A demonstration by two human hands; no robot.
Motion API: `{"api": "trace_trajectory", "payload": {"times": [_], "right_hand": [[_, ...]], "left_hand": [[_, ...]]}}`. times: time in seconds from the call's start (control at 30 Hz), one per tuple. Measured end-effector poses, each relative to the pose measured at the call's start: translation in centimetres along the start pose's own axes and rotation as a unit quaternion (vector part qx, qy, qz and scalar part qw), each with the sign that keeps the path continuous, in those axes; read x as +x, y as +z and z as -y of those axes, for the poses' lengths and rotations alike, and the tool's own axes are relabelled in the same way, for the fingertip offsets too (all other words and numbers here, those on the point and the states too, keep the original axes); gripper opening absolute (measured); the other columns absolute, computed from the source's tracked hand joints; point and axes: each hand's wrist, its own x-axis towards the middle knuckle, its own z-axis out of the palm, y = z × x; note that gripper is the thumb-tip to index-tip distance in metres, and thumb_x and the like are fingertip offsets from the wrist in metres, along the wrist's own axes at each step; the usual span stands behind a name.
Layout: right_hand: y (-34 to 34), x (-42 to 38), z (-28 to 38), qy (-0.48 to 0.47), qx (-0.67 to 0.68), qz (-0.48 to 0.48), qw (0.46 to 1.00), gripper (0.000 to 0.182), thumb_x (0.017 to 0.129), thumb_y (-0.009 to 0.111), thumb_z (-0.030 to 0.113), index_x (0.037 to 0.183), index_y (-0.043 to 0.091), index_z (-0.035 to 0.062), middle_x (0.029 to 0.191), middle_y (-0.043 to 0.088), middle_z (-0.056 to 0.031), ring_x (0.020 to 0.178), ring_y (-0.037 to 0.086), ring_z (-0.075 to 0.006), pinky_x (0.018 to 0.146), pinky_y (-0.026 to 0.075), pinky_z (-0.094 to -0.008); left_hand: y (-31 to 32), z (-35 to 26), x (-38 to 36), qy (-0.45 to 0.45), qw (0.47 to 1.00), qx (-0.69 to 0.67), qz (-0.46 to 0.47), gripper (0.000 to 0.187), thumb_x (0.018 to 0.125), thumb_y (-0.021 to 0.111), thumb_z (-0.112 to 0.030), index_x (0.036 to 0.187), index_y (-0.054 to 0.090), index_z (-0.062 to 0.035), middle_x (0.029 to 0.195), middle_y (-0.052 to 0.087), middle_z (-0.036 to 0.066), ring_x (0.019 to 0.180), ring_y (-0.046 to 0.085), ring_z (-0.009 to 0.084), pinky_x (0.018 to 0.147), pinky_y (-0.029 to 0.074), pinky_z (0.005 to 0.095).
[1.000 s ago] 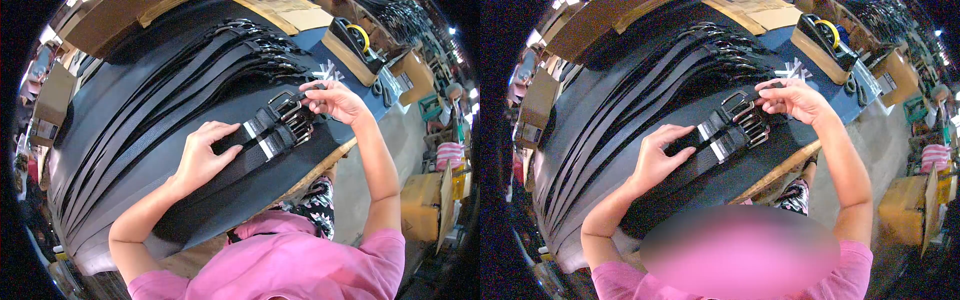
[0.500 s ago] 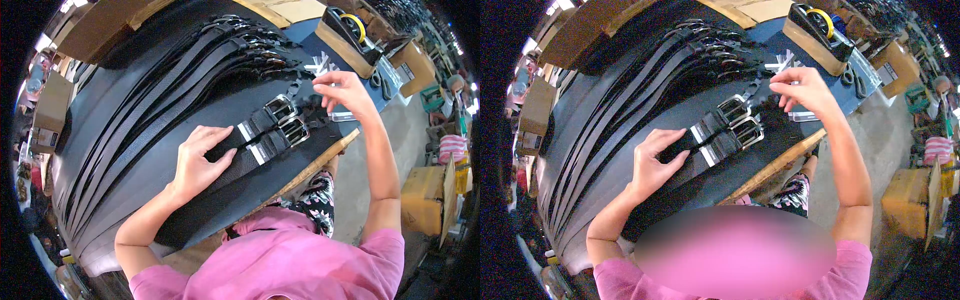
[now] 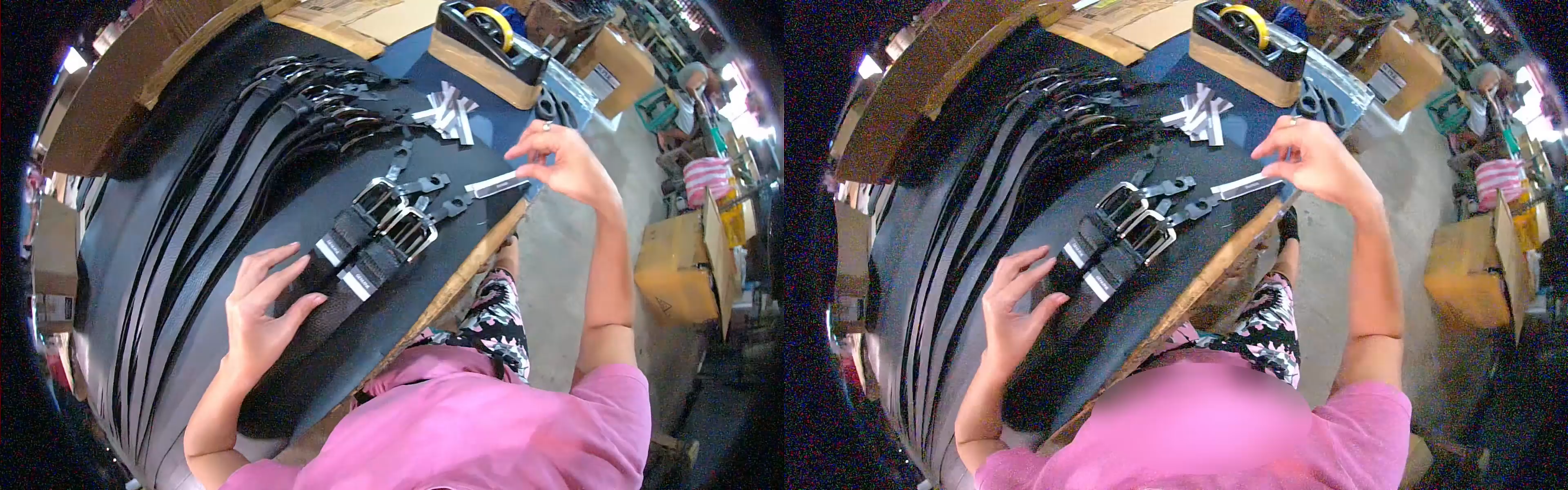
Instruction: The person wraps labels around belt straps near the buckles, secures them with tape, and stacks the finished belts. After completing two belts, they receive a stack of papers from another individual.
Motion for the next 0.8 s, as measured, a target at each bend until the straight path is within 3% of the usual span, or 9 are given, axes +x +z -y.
{"api": "trace_trajectory", "payload": {"times": [0.03, 0.2, 0.27, 0.57, 0.8], "right_hand": [[-0.1, -0.2, -0.5, 0.014, 0.012, 0.053, 0.998, 0.023, 0.065, 0.070, 0.005, 0.088, 0.066, 0.0057, 0.077, 0.055, -0.0055, 0.066, 0.051, -0.0158, 0.056, 0.041, -0.0264], [1.0, 0.4, -1.3, -0.042, -0.006, 0.078, 0.996, 0.028, 0.061, 0.074, 0.010, 0.088, 0.066, 0.0067, 0.076, 0.053, -0.0050, 0.068, 0.051, -0.0175, 0.058, 0.041, -0.0292], [1.7, 0.4, -1.5, -0.041, 0.008, 0.088, 0.995, 0.027, 0.062, 0.074, 0.009, 0.088, 0.067, 0.0066, 0.080, 0.053, -0.0013, 0.074, 0.049, -0.0130, 0.059, 0.038, -0.0252], [2.4, -0.1, -2.5, -0.059, 0.013, 0.009, 0.998, 0.022, 0.062, 0.074, 0.006, 0.083, 0.066, 0.0040, 0.076, 0.054, -0.0035, 0.076, 0.051, -0.0165, 0.064, 0.040, -0.0278], [1.7, 0.0, -2.2, -0.085, 0.027, 0.017, 0.996, 0.023, 0.061, 0.074, 0.004, 0.083, 0.067, 0.0040, 0.079, 0.057, -0.0048, 0.078, 0.053, -0.0181, 0.069, 0.042, -0.0294]], "left_hand": [[-0.2, 0.1, -0.1, 0.014, 1.000, 0.019, 0.004, 0.042, 0.058, 0.076, -0.005, 0.099, 0.064, -0.0017, 0.107, 0.059, 0.014, 0.097, 0.056, 0.0286, 0.083, 0.045, 0.0345], [-1.1, -0.7, -0.5, -0.006, 0.999, 0.028, -0.017, 0.039, 0.060, 0.072, 0.001, 0.098, 0.065, -0.0039, 0.107, 0.060, 0.013, 0.097, 0.056, 0.0281, 0.083, 0.044, 0.0347], [-1.4, -1.2, -0.8, -0.007, 0.999, 0.029, -0.016, 0.039, 0.060, 0.072, 0.001, 0.098, 0.065, -0.0042, 0.107, 0.060, 0.013, 0.097, 0.056, 0.0279, 0.083, 0.044, 0.0347], [-0.6, -1.9, -1.0, 0.004, 0.999, 0.032, -0.035, 0.039, 0.060, 0.071, 0.003, 0.098, 0.064, -0.0050, 0.106, 0.060, 0.012, 0.098, 0.057, 0.0273, 0.084, 0.044, 0.0352], [-1.7, -3.8, -0.3, -0.003, 0.998, 0.047, -0.042, 0.037, 0.061, 0.070, 0.004, 0.097, 0.065, -0.0046, 0.106, 0.060, 0.013, 0.098, 0.057, 0.0277, 0.084, 0.044, 0.0354]]}}
